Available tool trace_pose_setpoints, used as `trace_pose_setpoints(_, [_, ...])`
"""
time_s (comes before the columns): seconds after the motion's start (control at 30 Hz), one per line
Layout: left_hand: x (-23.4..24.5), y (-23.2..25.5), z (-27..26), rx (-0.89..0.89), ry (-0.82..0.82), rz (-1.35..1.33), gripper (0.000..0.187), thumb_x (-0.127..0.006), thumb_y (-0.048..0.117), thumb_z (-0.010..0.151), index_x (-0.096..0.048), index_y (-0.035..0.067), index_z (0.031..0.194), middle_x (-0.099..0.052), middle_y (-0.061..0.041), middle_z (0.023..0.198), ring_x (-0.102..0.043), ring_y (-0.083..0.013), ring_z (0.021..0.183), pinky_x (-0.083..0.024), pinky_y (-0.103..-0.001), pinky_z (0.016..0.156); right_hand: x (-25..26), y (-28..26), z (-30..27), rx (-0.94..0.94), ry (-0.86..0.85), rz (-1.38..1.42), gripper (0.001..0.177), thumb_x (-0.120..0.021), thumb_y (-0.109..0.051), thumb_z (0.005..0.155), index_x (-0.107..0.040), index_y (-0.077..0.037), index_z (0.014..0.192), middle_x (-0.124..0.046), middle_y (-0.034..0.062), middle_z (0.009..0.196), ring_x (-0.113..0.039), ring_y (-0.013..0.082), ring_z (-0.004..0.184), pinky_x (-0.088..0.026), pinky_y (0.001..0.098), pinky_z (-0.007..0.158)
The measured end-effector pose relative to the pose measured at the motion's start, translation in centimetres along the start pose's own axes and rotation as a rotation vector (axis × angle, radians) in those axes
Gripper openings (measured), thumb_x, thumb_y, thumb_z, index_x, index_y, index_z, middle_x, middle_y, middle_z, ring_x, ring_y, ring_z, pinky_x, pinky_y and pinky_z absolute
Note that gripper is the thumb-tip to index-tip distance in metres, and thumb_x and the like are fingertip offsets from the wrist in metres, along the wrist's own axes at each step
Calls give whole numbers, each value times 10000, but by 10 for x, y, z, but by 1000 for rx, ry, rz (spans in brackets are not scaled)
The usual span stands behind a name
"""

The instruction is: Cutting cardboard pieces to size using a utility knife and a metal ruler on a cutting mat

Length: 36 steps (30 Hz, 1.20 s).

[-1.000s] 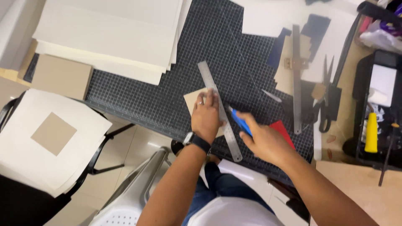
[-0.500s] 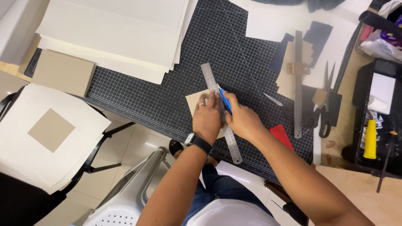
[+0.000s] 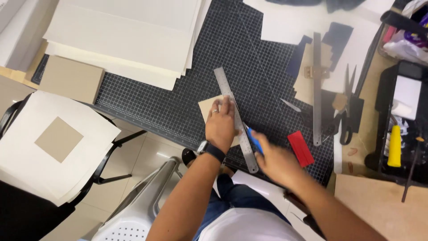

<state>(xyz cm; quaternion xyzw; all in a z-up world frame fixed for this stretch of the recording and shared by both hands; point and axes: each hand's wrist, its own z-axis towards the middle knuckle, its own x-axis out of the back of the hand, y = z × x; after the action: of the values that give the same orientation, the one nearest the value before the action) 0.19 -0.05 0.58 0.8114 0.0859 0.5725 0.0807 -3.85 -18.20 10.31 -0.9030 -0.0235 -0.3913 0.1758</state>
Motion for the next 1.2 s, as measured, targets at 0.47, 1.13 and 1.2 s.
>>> trace_pose_setpoints(0.47, [9,-3,-3,15,-15,-16,1026,-859,504,753,-401,106,1580,-291,-64,1679,-275,-377,1500,-395,-502,1192,56,-15,27,-48,289,162,565,-516,-283,1013,-330,-266,1545,-675,329,1217,-702,536,1014,-555,605,852])
trace_pose_setpoints(1.13, [39,-40,-19,38,187,-59,843,-871,488,769,-557,171,1484,-436,-96,1587,-410,-334,1416,-444,-448,1137,-59,24,52,-194,564,372,624,-750,-599,861,-628,-128,1252,-713,127,756,-729,354,693,-548,442,576])
trace_pose_setpoints(1.2, [38,-52,-19,72,142,-87,1015,-887,564,693,-479,194,1546,-466,-60,1563,-431,-299,1415,-427,-443,1152,-80,12,47,-184,488,295,711,-866,-561,700,-581,-207,1247,-765,83,983,-760,343,924,-598,478,753])
